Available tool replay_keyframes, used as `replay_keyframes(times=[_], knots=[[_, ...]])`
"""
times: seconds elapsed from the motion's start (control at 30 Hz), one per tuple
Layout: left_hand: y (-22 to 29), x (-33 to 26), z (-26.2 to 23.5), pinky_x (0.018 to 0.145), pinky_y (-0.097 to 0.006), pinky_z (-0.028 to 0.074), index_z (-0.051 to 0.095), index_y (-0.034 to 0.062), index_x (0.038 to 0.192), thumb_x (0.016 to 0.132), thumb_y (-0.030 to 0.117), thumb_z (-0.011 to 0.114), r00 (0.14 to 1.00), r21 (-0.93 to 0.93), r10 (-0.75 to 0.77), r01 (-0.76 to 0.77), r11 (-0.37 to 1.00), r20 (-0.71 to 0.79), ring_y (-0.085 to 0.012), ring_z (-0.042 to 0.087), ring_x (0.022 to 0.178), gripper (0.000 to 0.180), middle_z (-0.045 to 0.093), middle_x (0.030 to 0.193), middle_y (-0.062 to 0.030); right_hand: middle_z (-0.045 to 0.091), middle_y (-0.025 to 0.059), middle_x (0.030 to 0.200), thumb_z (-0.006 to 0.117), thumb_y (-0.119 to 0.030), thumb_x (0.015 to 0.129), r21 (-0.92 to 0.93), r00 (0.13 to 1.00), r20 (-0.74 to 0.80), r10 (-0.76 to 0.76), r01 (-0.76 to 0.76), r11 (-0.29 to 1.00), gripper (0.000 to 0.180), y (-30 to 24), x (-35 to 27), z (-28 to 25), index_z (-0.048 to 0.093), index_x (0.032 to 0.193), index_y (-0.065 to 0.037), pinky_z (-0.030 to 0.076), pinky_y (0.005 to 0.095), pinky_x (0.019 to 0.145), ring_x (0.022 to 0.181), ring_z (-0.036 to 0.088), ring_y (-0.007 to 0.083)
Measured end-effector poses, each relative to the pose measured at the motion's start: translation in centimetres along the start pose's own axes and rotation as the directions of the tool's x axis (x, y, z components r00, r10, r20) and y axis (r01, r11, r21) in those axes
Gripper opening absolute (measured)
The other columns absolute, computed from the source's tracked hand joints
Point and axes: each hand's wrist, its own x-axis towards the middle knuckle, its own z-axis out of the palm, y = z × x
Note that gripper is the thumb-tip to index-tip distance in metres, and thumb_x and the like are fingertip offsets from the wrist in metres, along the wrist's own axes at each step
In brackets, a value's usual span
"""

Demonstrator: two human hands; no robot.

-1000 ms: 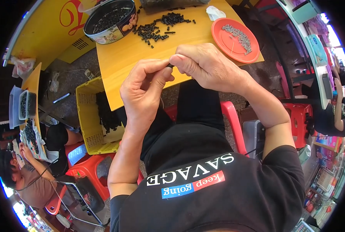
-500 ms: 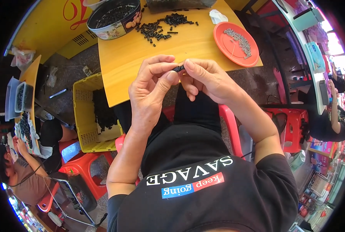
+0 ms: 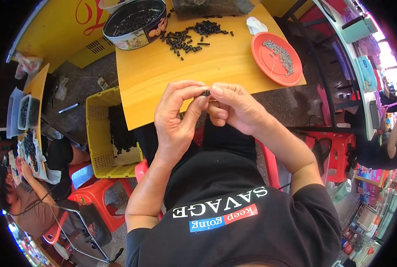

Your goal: The person assembles small black plastic or metal components by hand at a workstation.

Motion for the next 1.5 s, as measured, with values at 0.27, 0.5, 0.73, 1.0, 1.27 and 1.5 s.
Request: replay_keyframes(times=[0.27,0.5,0.73,1.0,1.27,1.5], knots=[[-0.3,-0.4,0.4,0.079,-0.024,0.051,0.067,-0.0013,0.109,0.092,-0.003,0.063,0.991,-0.289,-0.135,0.124,0.949,-0.02,-0.0155,0.061,0.098,0.018,0.058,0.115,-0.0126,0.054,-0.0012,0.075,0.07,-0.031,0.092,0.224,0.998,0.029,-0.061,0.053,0.973,0.025,1.8,1.6,0.1,0.063,0.091,-0.007,0.043,0.025,0.061,0.063,0.046,0.0066],[-1.7,0.3,-0.8,0.08,-0.024,0.051,0.067,-0.0008,0.108,0.091,-0.003,0.064,0.986,-0.252,-0.158,0.141,0.957,-0.051,-0.0159,0.06,0.098,0.017,0.059,0.115,-0.0123,0.056,-0.0009,0.076,0.067,-0.036,0.094,0.127,1.0,0.013,0.0,-0.002,0.992,0.032,1.6,3.7,0.1,0.062,0.097,-0.005,0.05,0.0266,0.063,0.061,0.049,0.0065],[-4.0,0.8,-7.2,0.085,-0.026,0.049,0.067,-0.0013,0.102,0.089,-0.006,0.065,0.978,0.275,-0.034,0.091,0.957,-0.205,-0.016,0.061,0.093,0.014,0.064,0.1,-0.0085,0.064,-0.0006,0.085,0.064,-0.03,0.097,-0.73,0.983,-0.124,-0.135,0.002,0.683,0.035,-3.0,6.4,-2.8,0.068,0.114,0.0,0.048,0.0216,0.062,0.066,0.055,0.005],[-10.4,-4.3,-18.2,0.085,-0.024,0.049,0.065,-0.0023,0.113,0.094,0.001,0.061,0.885,0.419,-0.225,0.401,0.815,-0.408,-0.013,0.06,0.097,0.02,0.061,0.108,-0.0058,0.061,0.0005,0.072,0.063,-0.025,0.095,-0.992,0.808,-0.124,-0.576,-0.119,0.047,0.028,-9.8,9.6,-11.1,0.069,0.108,-0.001,0.046,0.0254,0.06,0.063,0.054,0.0069],[-9.3,-2.5,-15.0,0.089,-0.028,0.05,0.06,-0.0013,0.124,0.096,0.002,0.058,0.872,0.499,-0.095,0.361,0.788,-0.481,-0.0162,0.059,0.108,0.028,0.053,0.128,-0.0093,0.068,0.0145,0.091,0.066,-0.022,0.087,-0.964,0.792,0.146,-0.593,-0.021,-0.266,0.019,-8.4,13.9,-10.9,0.071,0.093,-0.005,0.052,0.0432,0.077,0.084,0.066,0.0352],[-7.0,1.1,-9.5,0.089,-0.03,0.05,0.062,-0.0026,0.117,0.093,-0.004,0.059,0.945,0.52,0.076,0.108,0.847,-0.319,-0.0213,0.059,0.108,0.024,0.056,0.125,-0.015,0.065,0.0135,0.095,0.066,-0.025,0.086,-0.891,0.842,0.095,-0.531,-0.166,-0.423,0.019,-7.7,15.7,-10.5,0.069,0.089,-0.007,0.051,0.0471,0.077,0.086,0.066,0.0343]])
